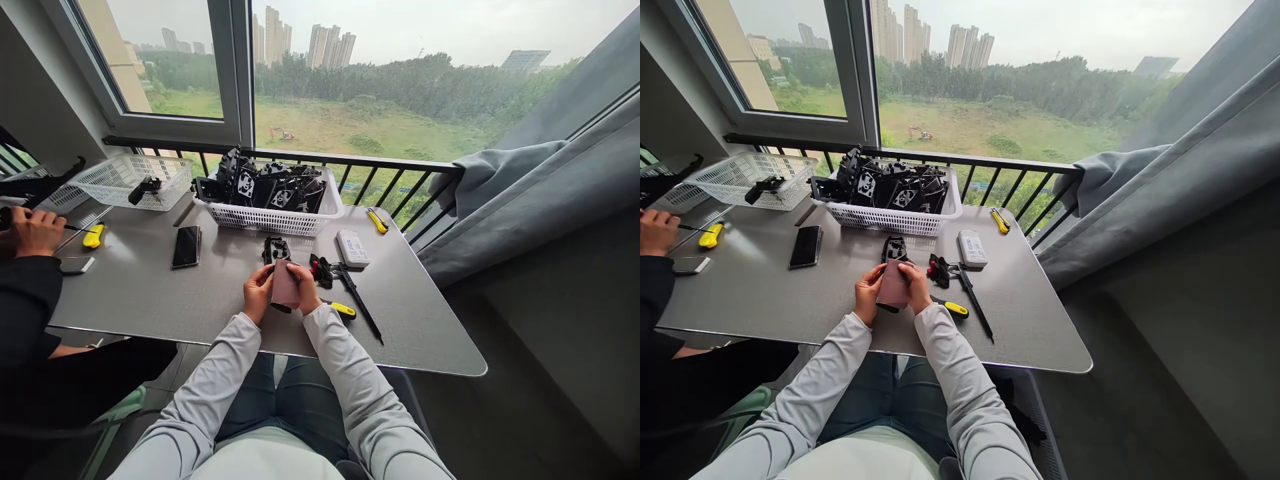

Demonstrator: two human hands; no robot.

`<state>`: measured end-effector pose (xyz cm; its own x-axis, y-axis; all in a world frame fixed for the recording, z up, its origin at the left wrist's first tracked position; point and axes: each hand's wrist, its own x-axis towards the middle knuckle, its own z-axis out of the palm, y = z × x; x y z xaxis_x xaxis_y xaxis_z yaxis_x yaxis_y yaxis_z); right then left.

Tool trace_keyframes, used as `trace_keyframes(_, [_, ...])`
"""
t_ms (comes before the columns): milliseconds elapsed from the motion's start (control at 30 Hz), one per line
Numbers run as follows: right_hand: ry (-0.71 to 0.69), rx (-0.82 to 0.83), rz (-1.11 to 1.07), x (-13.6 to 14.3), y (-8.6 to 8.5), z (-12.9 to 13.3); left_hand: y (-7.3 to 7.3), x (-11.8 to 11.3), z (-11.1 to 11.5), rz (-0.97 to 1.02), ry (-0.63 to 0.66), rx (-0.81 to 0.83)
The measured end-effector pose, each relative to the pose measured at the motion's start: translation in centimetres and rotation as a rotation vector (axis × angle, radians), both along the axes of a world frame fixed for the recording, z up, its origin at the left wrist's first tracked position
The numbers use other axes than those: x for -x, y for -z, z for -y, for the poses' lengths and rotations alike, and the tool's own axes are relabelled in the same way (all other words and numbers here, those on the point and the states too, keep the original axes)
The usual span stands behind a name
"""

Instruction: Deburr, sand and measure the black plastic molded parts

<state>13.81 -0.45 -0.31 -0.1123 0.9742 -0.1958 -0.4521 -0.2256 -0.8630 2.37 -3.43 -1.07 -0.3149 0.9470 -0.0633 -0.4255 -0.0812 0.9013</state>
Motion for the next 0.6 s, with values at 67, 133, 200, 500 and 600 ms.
trace_keyframes(67, [0.013, -0.016, 0.02, 0.0, 0.0, 0.0, 0.3, 0.1, -0.4, 0.029, -0.059, 0.029])
trace_keyframes(133, [0.015, -0.031, 0.045, 0.0, 0.0, 0.1, 0.6, 0.2, -0.6, 0.081, -0.11, 0.052])
trace_keyframes(200, [-0.003, -0.042, 0.069, 0.0, -0.1, 0.2, 0.8, 0.3, -0.7, 0.133, -0.123, 0.07])
trace_keyframes(500, [-0.121, -0.082, 0.152, 0.4, -0.7, 1.1, 0.5, 0.6, -0.4, 0.113, -0.068, 0.092])
trace_keyframes(600, [-0.132, -0.084, 0.166, 0.3, -0.7, 1.0, 0.4, 0.5, -0.4, 0.133, -0.07, 0.079])
